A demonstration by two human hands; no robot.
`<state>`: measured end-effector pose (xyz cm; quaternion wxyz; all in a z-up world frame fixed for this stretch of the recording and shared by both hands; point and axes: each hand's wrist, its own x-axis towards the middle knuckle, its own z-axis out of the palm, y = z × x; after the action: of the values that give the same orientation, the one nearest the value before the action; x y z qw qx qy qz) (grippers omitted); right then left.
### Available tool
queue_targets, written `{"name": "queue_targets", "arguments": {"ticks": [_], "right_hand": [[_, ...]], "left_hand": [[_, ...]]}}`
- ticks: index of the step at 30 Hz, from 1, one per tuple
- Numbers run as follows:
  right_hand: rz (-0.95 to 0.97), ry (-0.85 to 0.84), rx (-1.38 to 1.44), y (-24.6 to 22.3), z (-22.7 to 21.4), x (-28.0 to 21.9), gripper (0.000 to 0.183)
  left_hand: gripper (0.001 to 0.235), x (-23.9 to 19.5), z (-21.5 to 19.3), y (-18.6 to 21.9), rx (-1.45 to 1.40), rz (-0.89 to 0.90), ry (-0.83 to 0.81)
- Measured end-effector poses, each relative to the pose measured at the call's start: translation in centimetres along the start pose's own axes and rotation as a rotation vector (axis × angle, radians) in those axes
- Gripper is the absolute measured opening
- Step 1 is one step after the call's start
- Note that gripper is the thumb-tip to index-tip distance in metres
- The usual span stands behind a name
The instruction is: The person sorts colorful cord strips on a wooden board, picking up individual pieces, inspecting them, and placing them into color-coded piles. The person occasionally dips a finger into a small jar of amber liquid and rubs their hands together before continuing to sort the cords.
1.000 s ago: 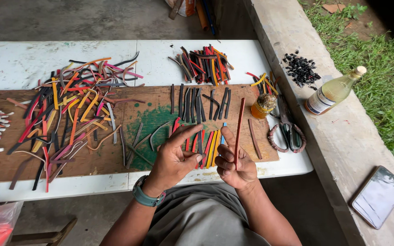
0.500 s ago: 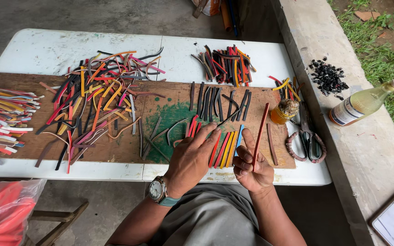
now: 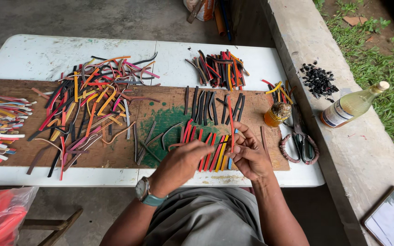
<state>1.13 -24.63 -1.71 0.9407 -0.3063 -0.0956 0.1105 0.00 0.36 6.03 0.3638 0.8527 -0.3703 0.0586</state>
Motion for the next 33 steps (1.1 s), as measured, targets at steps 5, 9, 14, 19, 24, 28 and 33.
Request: {"name": "queue_targets", "arguments": {"ticks": [5,9,14,19,24,28,33], "right_hand": [[0.046,-0.002,0.174,2.5,0.1,-0.6,0.059],[0.092,-0.015,0.273,4.0,1.1,-0.7,0.056],[0.126,0.042,0.259,4.2,1.9,-0.4,0.056],[0.155,-0.010,0.332,4.4,2.1,-0.5,0.055],[0.162,0.018,0.319,5.1,2.1,-0.6,0.055],[0.156,0.042,0.317,4.9,1.8,-0.9,0.054],[0.111,0.023,0.340,4.2,1.3,-0.7,0.053]], "left_hand": [[0.058,1.3,0.7,-2.7,-0.500,-0.310,0.268],[0.073,2.6,3.5,-4.7,-1.359,-0.174,0.559],[0.075,3.9,6.6,-6.0,-1.607,-0.305,0.709],[0.071,4.3,7.9,-6.3,-1.635,-0.408,0.782],[0.041,4.4,9.1,-6.3,-1.742,-0.612,0.685],[0.019,3.8,9.1,-6.5,-1.677,-0.317,0.589],[0.023,2.4,7.3,-6.5,-1.738,-0.319,0.454]]}}
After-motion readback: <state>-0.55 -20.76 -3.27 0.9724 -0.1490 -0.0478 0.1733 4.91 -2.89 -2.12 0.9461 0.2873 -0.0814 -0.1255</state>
